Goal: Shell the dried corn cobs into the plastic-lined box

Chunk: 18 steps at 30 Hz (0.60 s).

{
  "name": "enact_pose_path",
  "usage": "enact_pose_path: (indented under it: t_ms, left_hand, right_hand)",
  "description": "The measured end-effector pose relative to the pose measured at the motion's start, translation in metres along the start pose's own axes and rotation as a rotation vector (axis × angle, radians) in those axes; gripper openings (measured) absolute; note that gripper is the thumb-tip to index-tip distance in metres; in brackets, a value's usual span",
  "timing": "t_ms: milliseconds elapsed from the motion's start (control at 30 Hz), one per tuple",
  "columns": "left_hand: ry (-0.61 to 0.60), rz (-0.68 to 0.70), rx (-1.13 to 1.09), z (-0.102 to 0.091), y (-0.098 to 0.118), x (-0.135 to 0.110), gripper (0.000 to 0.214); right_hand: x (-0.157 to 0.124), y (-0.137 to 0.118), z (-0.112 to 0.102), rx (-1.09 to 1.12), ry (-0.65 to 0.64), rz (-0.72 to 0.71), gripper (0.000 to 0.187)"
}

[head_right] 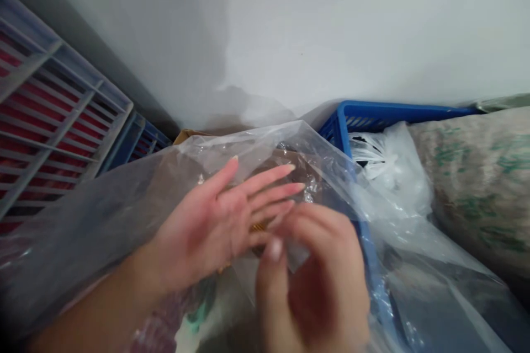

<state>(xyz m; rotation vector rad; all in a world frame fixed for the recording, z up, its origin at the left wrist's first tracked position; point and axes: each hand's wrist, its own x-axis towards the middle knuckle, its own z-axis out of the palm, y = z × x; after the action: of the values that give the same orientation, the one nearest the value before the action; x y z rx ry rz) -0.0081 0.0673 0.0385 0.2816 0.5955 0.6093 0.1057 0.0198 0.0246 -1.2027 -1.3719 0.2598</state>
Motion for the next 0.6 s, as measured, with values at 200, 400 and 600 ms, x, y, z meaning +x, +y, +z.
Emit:
enact_pose_path:
  t_ms: [200,400,600]
  left_hand:
    - [0.594,0.552,0.548,-0.007,-0.004,0.016,0.049]
    - [0.551,0.33,0.733,-0.025,0.016,0.013,0.047]
    - [0.54,0.252,0.68,-0.024,0.016,0.011,0.056]
  right_hand:
    - [0.004,-0.001,0.0,0.318,-0.551,0.423,0.048]
    - [0.021,0.006,-0.024,0.002,-0.133,0.625,0.053]
    - [0.013,-0.006,-0.018,0.313,-1.124,0.48,0.074]
